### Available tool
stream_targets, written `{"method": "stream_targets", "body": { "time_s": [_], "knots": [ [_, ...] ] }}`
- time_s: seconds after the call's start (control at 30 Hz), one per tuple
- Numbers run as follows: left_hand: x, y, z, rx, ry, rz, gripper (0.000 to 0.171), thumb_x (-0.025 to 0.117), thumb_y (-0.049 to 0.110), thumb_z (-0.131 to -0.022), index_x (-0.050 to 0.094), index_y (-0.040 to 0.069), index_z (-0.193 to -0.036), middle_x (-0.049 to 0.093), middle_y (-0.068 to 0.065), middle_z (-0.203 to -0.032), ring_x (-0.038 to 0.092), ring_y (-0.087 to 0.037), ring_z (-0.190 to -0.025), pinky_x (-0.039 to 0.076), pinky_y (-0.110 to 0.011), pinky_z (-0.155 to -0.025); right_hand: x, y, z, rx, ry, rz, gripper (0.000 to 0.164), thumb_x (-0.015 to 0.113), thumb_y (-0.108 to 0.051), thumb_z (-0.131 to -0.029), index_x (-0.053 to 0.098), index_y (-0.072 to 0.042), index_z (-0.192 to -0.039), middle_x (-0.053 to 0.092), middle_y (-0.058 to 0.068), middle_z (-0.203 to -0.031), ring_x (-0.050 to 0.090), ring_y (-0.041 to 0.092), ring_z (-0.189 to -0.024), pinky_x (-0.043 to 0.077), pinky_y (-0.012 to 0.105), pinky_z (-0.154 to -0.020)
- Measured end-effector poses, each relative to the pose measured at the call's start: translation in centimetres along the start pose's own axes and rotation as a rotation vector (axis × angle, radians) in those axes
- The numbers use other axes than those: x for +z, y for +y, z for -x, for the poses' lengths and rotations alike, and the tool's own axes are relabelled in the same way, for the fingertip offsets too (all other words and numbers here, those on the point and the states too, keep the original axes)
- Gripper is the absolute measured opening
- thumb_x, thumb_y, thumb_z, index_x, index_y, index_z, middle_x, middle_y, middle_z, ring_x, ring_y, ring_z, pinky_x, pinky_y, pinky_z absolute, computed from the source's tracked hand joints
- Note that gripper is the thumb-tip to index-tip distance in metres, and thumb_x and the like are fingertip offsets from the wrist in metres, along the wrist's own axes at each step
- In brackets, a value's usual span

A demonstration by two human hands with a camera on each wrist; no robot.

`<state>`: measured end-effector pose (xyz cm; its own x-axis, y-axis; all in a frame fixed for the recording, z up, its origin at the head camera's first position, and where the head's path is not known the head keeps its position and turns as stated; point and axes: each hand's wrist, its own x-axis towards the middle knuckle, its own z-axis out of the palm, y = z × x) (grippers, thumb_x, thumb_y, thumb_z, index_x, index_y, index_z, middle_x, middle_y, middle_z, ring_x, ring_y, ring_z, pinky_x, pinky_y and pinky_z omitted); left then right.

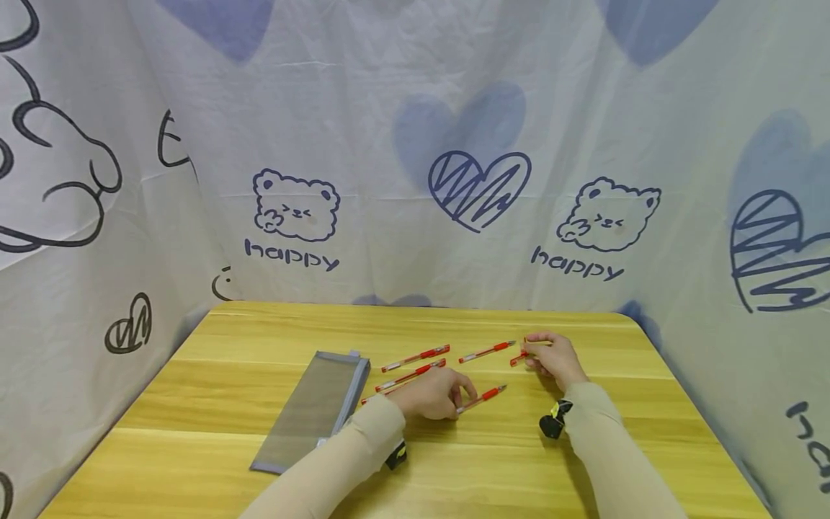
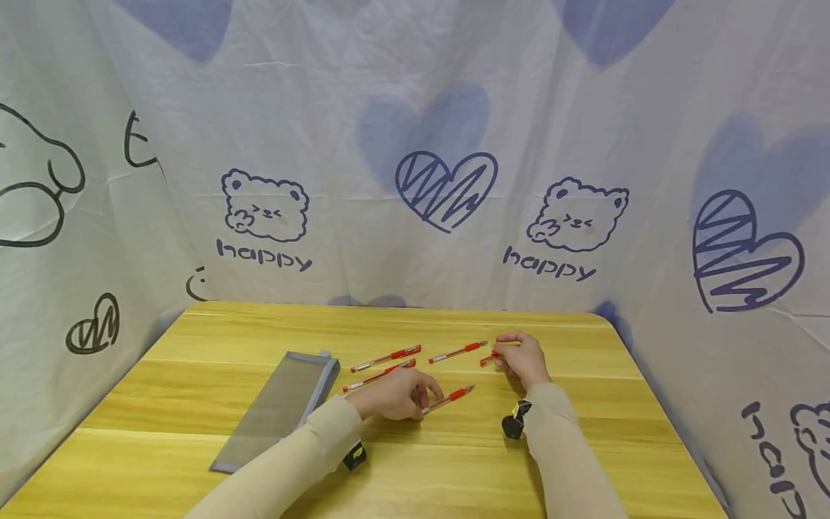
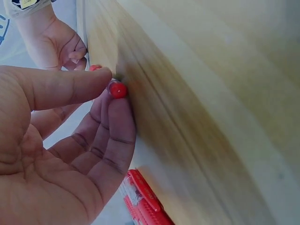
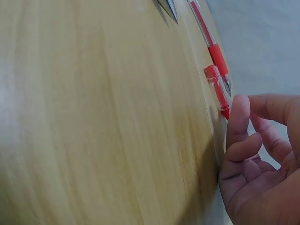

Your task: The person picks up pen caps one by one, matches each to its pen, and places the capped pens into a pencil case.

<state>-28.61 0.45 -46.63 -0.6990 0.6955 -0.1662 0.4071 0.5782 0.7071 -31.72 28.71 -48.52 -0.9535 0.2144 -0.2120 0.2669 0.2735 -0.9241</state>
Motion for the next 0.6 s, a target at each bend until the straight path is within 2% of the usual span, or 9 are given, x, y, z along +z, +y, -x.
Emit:
{"method": "stream_targets", "body": {
  "time_s": [0.17, 0.3, 0.4, 0.6],
  "knots": [
    [-0.3, 0.4, 0.4, -0.01, -0.017, -0.017, 0.041, 0.068, -0.013, -0.091, 0.078, 0.013, -0.122, 0.073, -0.005, -0.09, 0.055, -0.008, -0.07, 0.043, -0.021, -0.058, -0.1, 0.1, -0.4, 0.0, 0.014, 0.041, 0.038, 0.069, -0.015, -0.105, 0.061, 0.004, -0.137, 0.076, 0.005, -0.097, 0.066, 0.003, -0.059, 0.045, 0.021, -0.054],
    [-0.3, 0.7, 0.6, -0.007, -0.009, -0.081, 0.042, 0.069, -0.009, -0.091, 0.077, 0.015, -0.125, 0.074, -0.004, -0.095, 0.06, -0.007, -0.078, 0.049, -0.022, -0.066, 0.1, 0.2, -0.7, -0.003, 0.033, 0.079, 0.037, 0.069, -0.015, -0.104, 0.062, 0.005, -0.135, 0.076, 0.009, -0.101, 0.067, 0.004, -0.059, 0.046, 0.023, -0.054],
    [-0.1, 0.9, 0.6, -0.008, 0.003, -0.131, 0.041, 0.07, -0.006, -0.091, 0.076, 0.015, -0.126, 0.075, -0.003, -0.097, 0.063, -0.007, -0.083, 0.052, -0.022, -0.073, 0.2, 0.2, -0.9, -0.003, 0.04, 0.097, 0.036, 0.071, -0.015, -0.102, 0.063, 0.004, -0.132, 0.075, 0.007, -0.094, 0.067, 0.004, -0.058, 0.046, 0.023, -0.053],
    [0.2, 1.1, 0.3, -0.027, 0.009, -0.175, 0.043, 0.073, -0.007, -0.089, 0.076, 0.016, -0.126, 0.075, -0.003, -0.099, 0.065, -0.009, -0.085, 0.053, -0.024, -0.075, 0.4, 0.1, -1.0, -0.004, 0.047, 0.129, 0.033, 0.072, -0.013, -0.1, 0.063, 0.004, -0.128, 0.073, 0.006, -0.091, 0.066, 0.006, -0.058, 0.049, 0.023, -0.053]
  ]
}}
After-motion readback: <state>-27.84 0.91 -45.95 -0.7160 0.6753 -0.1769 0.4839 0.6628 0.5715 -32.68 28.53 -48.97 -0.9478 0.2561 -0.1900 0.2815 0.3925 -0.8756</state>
